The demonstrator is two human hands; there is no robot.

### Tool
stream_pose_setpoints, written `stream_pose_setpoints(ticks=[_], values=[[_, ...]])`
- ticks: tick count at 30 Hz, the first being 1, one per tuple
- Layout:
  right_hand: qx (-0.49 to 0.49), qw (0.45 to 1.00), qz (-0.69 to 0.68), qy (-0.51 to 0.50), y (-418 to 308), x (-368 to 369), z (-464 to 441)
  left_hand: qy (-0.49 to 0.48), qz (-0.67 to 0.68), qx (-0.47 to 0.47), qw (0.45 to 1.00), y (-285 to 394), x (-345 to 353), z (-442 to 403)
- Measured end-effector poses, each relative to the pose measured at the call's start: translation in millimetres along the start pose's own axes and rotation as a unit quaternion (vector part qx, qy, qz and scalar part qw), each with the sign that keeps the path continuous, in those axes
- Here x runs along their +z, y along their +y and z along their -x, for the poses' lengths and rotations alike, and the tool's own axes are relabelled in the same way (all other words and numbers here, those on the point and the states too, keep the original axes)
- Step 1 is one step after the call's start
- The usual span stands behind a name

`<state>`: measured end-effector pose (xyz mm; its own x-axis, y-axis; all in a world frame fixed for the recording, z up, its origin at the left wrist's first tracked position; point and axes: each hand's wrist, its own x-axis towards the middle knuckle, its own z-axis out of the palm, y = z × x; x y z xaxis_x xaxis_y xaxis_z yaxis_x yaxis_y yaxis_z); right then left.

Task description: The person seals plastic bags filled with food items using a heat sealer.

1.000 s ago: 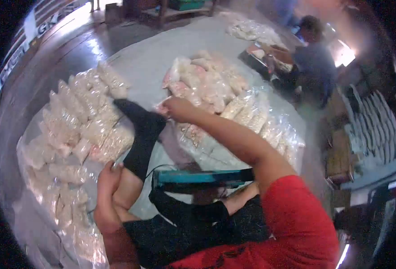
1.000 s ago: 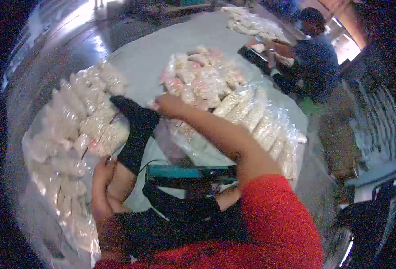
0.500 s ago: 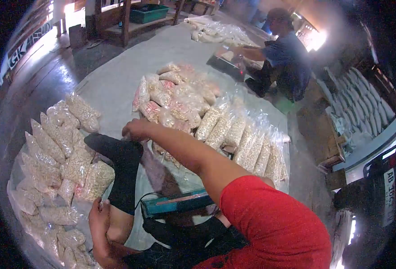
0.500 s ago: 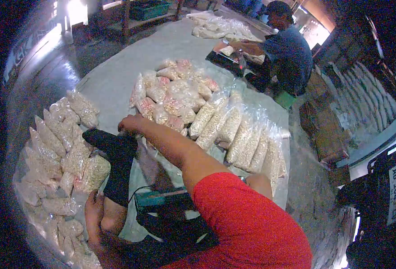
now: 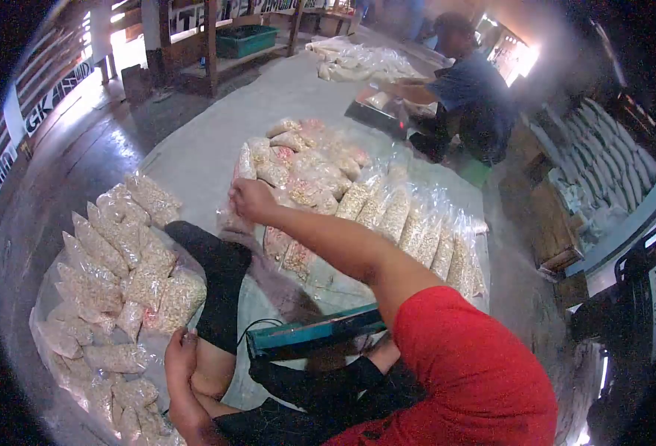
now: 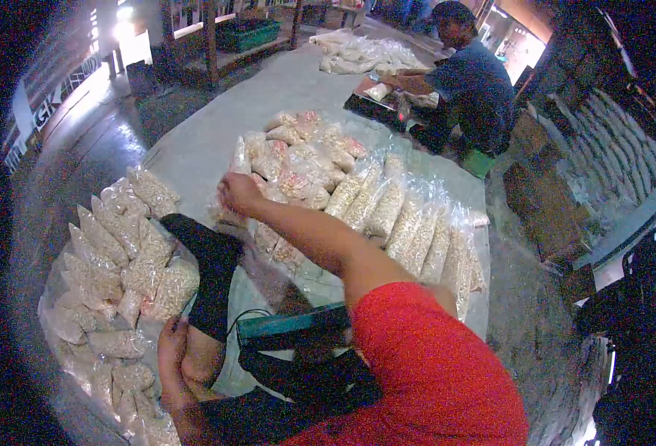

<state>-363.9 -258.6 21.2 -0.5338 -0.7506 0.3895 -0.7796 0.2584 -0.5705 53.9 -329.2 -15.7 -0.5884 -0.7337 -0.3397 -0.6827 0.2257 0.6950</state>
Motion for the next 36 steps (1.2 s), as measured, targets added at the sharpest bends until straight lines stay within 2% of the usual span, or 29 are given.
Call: stream_pose_setpoints(ticks=[3, 5, 7, 9, 13, 14, 15, 16, 17, 19, 21, 22, 23, 24, 27, 29, 32, 33, 35, 36], values=[[0.008, 0.996, -0.063, 0.056, -28.8, -51.9, 14.9, -0.009, -0.008, 0.004, 1.000, -1.5, 2.4, -2.6], [0.021, 0.995, -0.094, 0.037, -78.1, -109.7, 38.0, -0.014, -0.017, 0.014, 1.000, -1.3, 2.3, -3.3], [-0.112, 0.988, -0.056, 0.088, -109.5, -157.7, 62.2, -0.009, -0.037, 0.017, 0.999, 3.0, 1.3, 1.4], [-0.200, 0.971, -0.002, 0.133, -151.2, -218.0, 96.8, 0.004, -0.046, 0.025, 0.999, 10.2, -0.3, 11.7], [-0.228, 0.959, -0.018, 0.169, -198.3, -299.2, 185.1, 0.028, -0.096, 0.041, 0.994, 2.5, 9.1, 9.8], [-0.201, 0.962, -0.037, 0.179, -205.7, -307.7, 211.8, 0.032, -0.100, 0.046, 0.993, 8.0, 9.2, 18.1], [-0.175, 0.965, -0.056, 0.188, -210.8, -311.5, 239.8, 0.077, -0.130, 0.039, 0.988, 16.8, 11.8, 29.8], [-0.093, 0.978, -0.102, 0.156, -207.9, -309.4, 269.3, 0.121, -0.158, 0.031, 0.979, 27.6, 16.9, 43.0], [-0.009, 0.982, -0.148, 0.120, -201.6, -301.5, 299.5, 0.124, -0.160, 0.034, 0.979, 42.5, 23.4, 60.5], [0.106, 0.980, -0.148, 0.083, -191.6, -272.4, 355.8, 0.180, 0.100, 0.130, 0.970, 78.2, 37.0, 109.2], [0.175, 0.957, -0.228, 0.050, -183.8, -234.3, 409.7, 0.044, 0.172, 0.200, 0.964, 104.6, 59.0, 177.7], [0.168, 0.958, -0.223, 0.059, -179.4, -211.1, 435.5, 0.006, 0.188, 0.421, 0.887, 105.7, 82.3, 206.7], [0.164, 0.959, -0.219, 0.066, -176.0, -191.0, 457.6, -0.021, 0.033, 0.517, 0.855, 133.6, 81.6, 233.1], [0.167, 0.958, -0.225, 0.060, -172.9, -177.0, 473.7, -0.017, -0.009, 0.529, 0.848, 155.4, 93.1, 261.7], [0.207, 0.950, -0.232, 0.024, -168.2, -161.1, 491.4, -0.009, -0.037, 0.538, 0.842, 128.5, 141.2, 264.9], [0.124, 0.963, -0.234, 0.055, -165.4, -166.6, 487.2, -0.001, -0.008, 0.533, 0.846, 130.0, 145.2, 267.6], [0.093, 0.973, -0.205, 0.040, -158.4, -183.8, 479.1, 0.017, -0.029, 0.555, 0.831, 130.8, 139.6, 269.4], [0.091, 0.973, -0.207, 0.046, -154.6, -183.7, 477.3, 0.028, -0.025, 0.552, 0.833, 131.7, 137.5, 270.1], [0.117, 0.962, -0.247, -0.025, -145.1, -182.0, 475.8, 0.036, -0.022, 0.551, 0.833, 135.6, 136.2, 268.5], [0.120, 0.961, -0.247, -0.022, -144.8, -185.0, 474.5, 0.047, -0.036, 0.558, 0.828, 137.9, 136.9, 267.5]])
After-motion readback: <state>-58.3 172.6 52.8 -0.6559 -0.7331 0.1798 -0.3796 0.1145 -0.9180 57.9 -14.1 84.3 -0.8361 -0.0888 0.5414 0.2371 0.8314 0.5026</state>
